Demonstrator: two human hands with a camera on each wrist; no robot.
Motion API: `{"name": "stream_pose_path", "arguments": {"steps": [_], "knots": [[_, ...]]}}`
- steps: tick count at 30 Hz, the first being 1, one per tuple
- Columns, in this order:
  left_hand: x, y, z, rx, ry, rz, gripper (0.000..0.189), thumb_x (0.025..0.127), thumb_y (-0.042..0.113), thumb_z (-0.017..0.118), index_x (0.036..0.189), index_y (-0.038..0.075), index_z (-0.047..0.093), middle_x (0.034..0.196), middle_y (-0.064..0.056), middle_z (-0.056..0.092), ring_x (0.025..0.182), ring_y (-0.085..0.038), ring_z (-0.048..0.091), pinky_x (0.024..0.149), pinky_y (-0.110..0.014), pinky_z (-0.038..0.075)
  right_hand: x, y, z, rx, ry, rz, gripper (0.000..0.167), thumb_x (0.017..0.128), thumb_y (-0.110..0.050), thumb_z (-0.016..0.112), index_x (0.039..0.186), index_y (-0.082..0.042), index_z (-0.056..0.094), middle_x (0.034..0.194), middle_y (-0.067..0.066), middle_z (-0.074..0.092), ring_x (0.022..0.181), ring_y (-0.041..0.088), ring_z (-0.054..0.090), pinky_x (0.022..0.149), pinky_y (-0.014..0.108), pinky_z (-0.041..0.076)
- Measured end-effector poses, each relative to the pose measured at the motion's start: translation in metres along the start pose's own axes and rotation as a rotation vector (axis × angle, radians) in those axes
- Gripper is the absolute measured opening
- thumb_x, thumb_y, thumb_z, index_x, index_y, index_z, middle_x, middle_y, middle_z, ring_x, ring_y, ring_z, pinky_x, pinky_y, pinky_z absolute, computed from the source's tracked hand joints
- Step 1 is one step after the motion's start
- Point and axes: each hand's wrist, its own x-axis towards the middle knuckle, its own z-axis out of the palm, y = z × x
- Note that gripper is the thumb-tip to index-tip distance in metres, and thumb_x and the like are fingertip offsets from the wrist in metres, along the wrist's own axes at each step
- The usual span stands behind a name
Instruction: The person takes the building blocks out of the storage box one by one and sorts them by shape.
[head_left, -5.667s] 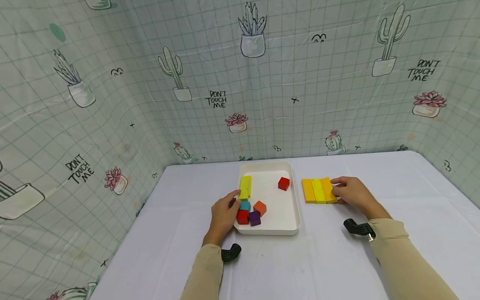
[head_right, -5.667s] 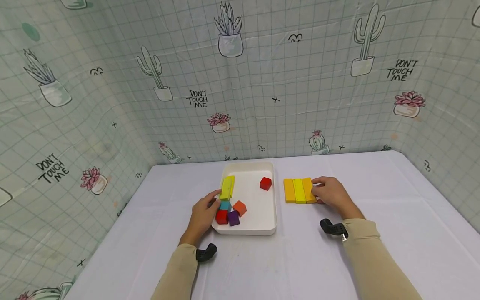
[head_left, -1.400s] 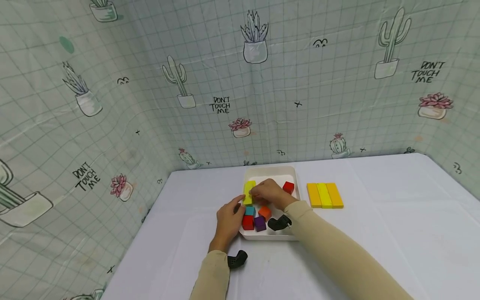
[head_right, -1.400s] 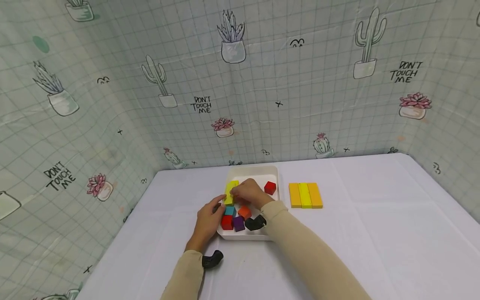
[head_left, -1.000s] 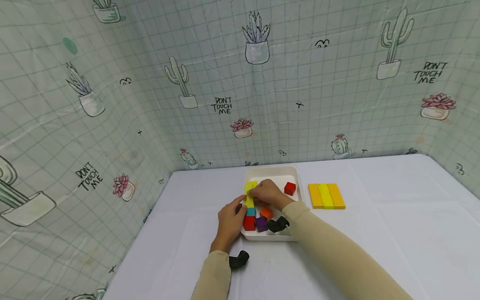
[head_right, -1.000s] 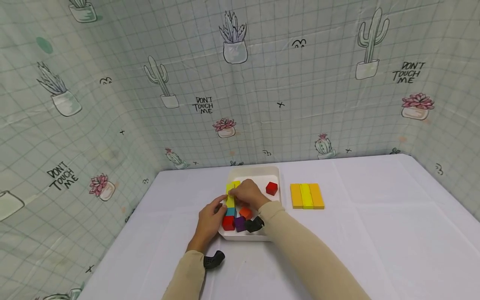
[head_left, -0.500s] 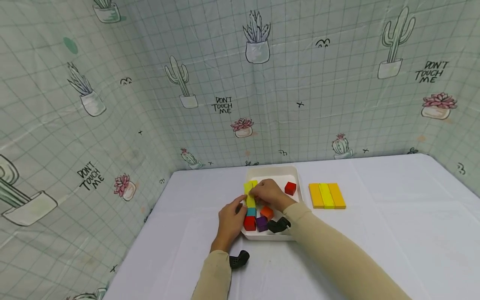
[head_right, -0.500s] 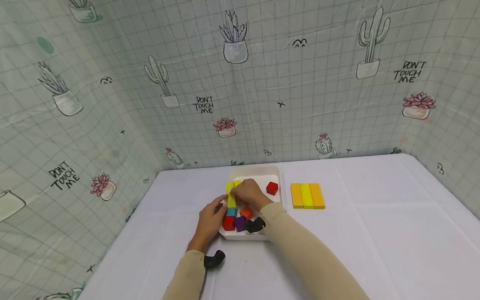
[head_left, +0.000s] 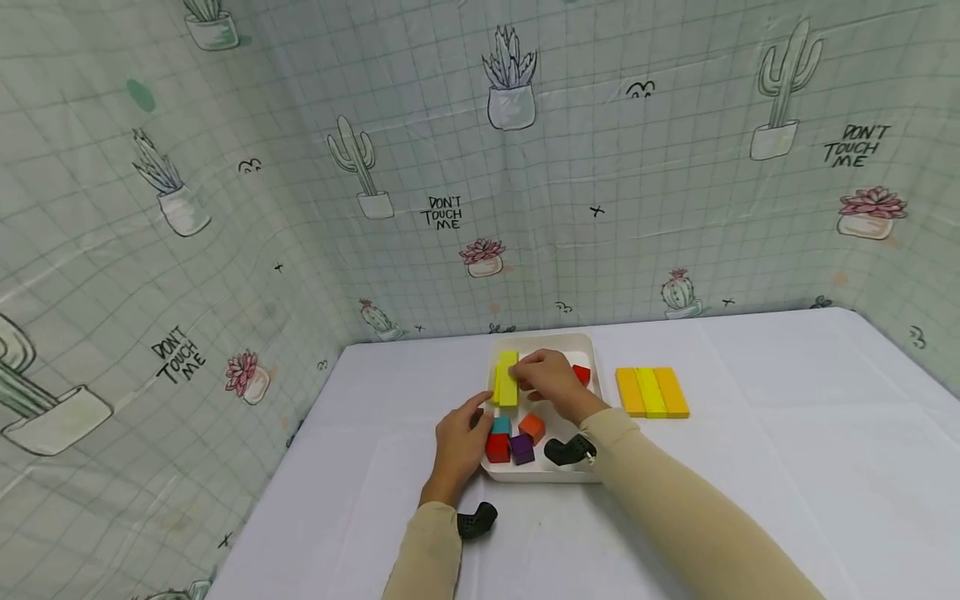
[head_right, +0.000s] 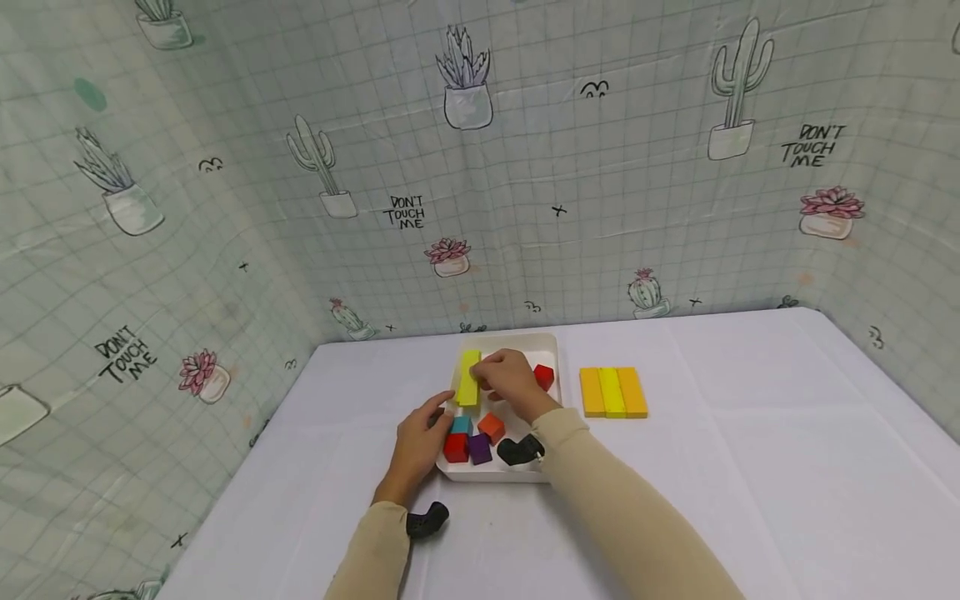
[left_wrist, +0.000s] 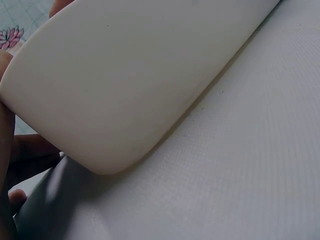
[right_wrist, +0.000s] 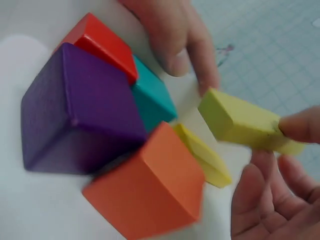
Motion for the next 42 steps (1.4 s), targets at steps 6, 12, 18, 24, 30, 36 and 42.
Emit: {"name": "stream_pose_path", "arguments": {"steps": [6,12,18,24,30,36,42], "knots": [[-0.002,-0.001,0.000,0.008,0.004,-0.003,0.037,0.100,0.024,0.057,0.137,0.025,0.064,0.121,-0.010,0.067,0.112,-0.029,0.058,0.101,-0.056,0.044,-0.010,-0.005,-0.014,0.023,-0.051,-0.030,0.036,0.095,-0.027,0.067,0.120,-0.002,0.061,0.111,0.014,0.066,0.093,0.025,0.067,0.079,0.034,0.059],[-0.003,-0.001,0.000,0.005,0.006,-0.011,0.038,0.100,0.024,0.057,0.137,0.025,0.063,0.120,-0.008,0.067,0.112,-0.029,0.057,0.104,-0.056,0.042,-0.023,-0.008,-0.030,0.097,-0.029,-0.025,0.040,0.096,-0.026,0.067,0.127,-0.002,0.057,0.117,0.017,0.063,0.094,0.028,0.068,0.077,0.034,0.059],[-0.003,0.002,0.000,-0.007,0.001,-0.024,0.037,0.100,0.024,0.058,0.137,0.025,0.064,0.120,-0.008,0.067,0.114,-0.029,0.057,0.105,-0.055,0.041,-0.037,-0.004,-0.042,0.181,0.009,-0.012,0.042,0.097,-0.023,0.067,0.131,-0.002,0.054,0.122,0.018,0.060,0.097,0.029,0.066,0.079,0.034,0.059],[-0.002,0.004,0.000,-0.013,-0.003,-0.029,0.037,0.100,0.023,0.058,0.137,0.025,0.064,0.119,-0.008,0.067,0.113,-0.029,0.056,0.105,-0.056,0.041,-0.048,-0.001,-0.046,0.194,0.023,-0.035,0.044,0.096,-0.024,0.067,0.131,-0.002,0.053,0.120,0.017,0.061,0.096,0.029,0.064,0.078,0.033,0.059],[-0.002,0.005,0.001,-0.021,-0.012,-0.045,0.038,0.100,0.024,0.058,0.138,0.026,0.063,0.123,-0.008,0.066,0.116,-0.030,0.056,0.106,-0.056,0.040,-0.052,0.004,-0.052,0.194,0.048,-0.036,0.046,0.096,-0.025,0.067,0.134,-0.003,0.053,0.122,0.017,0.061,0.096,0.029,0.063,0.078,0.032,0.058],[-0.002,0.005,-0.001,-0.015,-0.012,-0.031,0.038,0.100,0.023,0.057,0.138,0.025,0.063,0.122,-0.009,0.066,0.114,-0.030,0.056,0.105,-0.057,0.041,-0.055,0.009,-0.065,0.160,0.071,-0.058,0.049,0.097,-0.025,0.065,0.141,-0.007,0.050,0.127,0.020,0.062,0.095,0.029,0.064,0.079,0.032,0.058],[-0.001,0.005,-0.002,-0.011,-0.015,-0.060,0.038,0.101,0.025,0.057,0.138,0.027,0.062,0.124,-0.008,0.065,0.116,-0.029,0.055,0.106,-0.056,0.041,-0.059,0.013,-0.081,0.137,0.103,-0.076,0.049,0.099,-0.026,0.062,0.145,-0.011,0.051,0.133,0.019,0.059,0.099,0.029,0.062,0.080,0.030,0.057]]}}
